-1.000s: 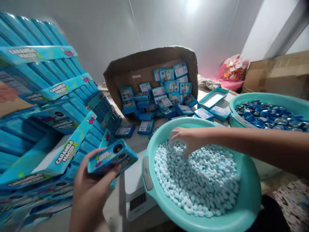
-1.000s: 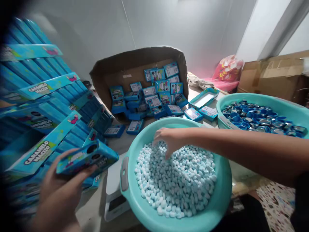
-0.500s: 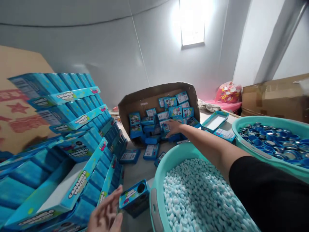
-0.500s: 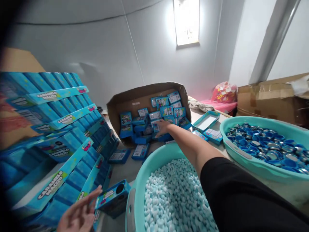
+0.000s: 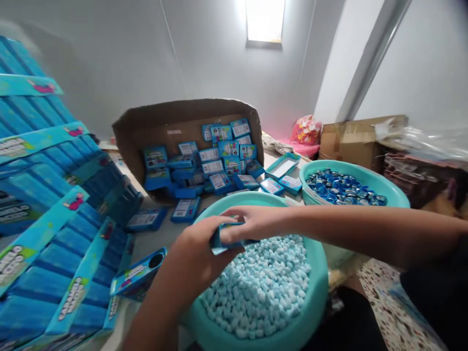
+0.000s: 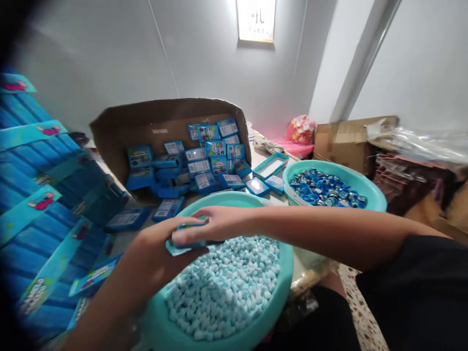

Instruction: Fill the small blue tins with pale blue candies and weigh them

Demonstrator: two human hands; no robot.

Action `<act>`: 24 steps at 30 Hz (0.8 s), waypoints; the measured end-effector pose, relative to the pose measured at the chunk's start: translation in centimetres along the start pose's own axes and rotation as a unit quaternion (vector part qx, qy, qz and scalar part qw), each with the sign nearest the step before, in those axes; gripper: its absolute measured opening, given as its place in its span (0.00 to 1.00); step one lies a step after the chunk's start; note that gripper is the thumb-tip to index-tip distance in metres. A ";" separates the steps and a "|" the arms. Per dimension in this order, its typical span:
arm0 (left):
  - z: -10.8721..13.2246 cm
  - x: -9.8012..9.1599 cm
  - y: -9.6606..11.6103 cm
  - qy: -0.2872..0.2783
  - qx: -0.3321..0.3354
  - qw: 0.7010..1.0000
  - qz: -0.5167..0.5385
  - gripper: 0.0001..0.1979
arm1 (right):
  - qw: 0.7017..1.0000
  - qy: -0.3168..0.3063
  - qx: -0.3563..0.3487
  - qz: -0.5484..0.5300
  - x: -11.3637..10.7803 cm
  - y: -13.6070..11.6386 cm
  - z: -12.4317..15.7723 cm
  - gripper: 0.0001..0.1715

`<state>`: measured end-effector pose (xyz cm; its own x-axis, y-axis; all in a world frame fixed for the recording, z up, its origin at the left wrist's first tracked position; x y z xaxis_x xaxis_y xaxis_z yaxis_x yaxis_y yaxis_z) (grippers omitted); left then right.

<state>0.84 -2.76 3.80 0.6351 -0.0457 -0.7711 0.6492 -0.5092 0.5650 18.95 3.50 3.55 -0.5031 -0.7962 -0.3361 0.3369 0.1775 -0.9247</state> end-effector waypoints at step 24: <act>-0.3 2.5 -2.0 0.034 -0.171 0.975 0.141 0.13 | 0.944 0.171 0.151 -0.238 9.3 5.6 -2.8 0.34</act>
<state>1.29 -1.59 0.82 0.8271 -0.0799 -0.5564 0.5391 -0.1676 0.8254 13.93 -1.27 -5.25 -0.8650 -0.5014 0.0182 0.1939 -0.3675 -0.9096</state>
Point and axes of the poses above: each hand's wrist, its own z-axis away from the middle knuckle, its own x-axis out of the palm, y = z × x, the point moved 1 cm from there along -z, towards the middle knuckle, and after that the axes turned 7 degrees about -y, right-handed, at the moved point
